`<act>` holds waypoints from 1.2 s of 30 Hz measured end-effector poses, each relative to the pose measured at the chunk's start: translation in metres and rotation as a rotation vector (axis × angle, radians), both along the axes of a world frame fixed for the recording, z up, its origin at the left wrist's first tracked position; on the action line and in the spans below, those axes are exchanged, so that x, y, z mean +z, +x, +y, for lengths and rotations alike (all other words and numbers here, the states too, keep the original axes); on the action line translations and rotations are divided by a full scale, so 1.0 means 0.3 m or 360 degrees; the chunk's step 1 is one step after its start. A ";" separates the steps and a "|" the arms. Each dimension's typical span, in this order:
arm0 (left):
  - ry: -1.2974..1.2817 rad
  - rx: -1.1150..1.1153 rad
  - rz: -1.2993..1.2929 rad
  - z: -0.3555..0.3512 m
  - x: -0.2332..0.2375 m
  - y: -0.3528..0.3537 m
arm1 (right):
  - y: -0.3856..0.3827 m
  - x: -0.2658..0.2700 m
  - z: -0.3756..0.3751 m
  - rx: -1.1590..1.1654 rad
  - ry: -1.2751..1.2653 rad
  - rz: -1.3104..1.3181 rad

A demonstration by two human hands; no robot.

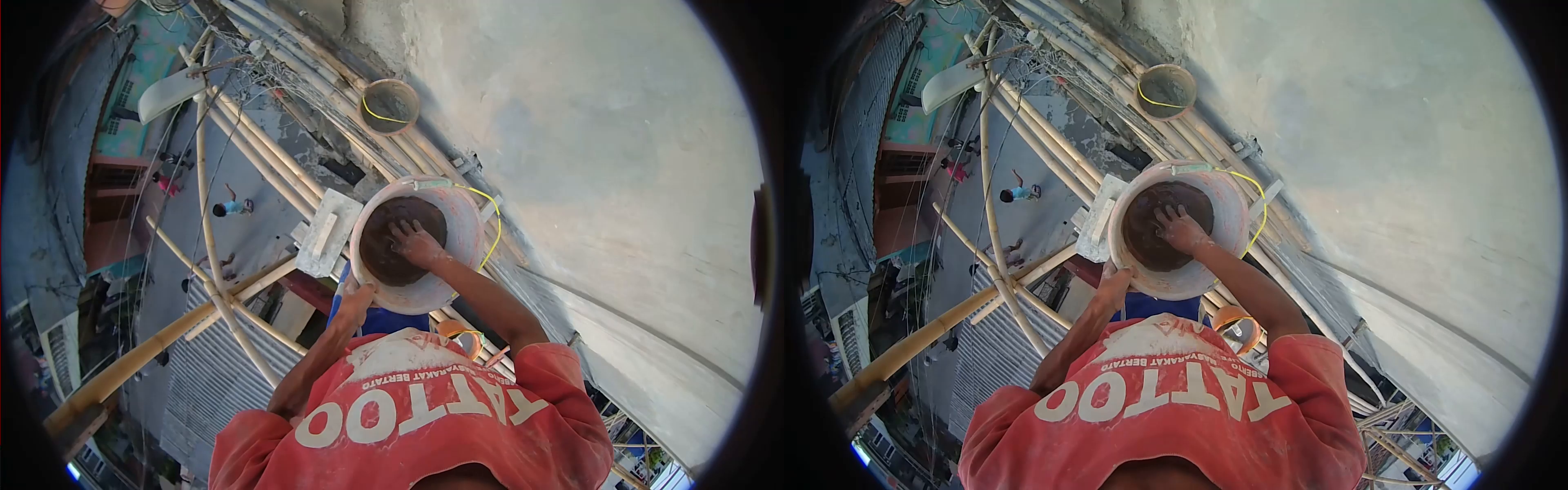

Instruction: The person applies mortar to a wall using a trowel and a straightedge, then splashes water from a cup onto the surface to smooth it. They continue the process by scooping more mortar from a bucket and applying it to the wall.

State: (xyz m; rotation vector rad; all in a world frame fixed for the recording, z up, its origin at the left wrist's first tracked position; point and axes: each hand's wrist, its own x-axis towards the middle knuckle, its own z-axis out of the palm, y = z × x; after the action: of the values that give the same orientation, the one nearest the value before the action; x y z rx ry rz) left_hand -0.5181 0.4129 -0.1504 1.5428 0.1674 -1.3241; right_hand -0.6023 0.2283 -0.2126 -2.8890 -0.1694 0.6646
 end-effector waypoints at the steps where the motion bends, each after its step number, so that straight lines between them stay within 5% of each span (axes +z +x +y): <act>1: 0.0009 0.0000 0.0010 -0.007 0.004 0.022 | 0.016 -0.004 -0.018 -0.0170 -0.0039 -0.0035; 12: -0.0044 0.0110 -0.0103 -0.019 0.037 0.173 | 0.057 0.060 -0.121 -0.1116 0.0436 -0.0368; 25: -0.0154 0.0177 -0.0174 0.040 0.047 0.281 | 0.200 0.135 -0.032 -0.1212 0.0701 -0.0636; 36: -0.0343 0.0217 -0.0499 -0.014 0.167 0.335 | 0.269 0.276 -0.128 -0.1135 0.0493 -0.0672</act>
State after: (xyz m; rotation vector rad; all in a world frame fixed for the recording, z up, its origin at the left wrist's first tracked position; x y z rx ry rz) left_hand -0.4175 0.4085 -0.1002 1.5041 -0.0654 -0.9471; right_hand -0.5215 0.1901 -0.1298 -2.4786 0.6193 -0.0930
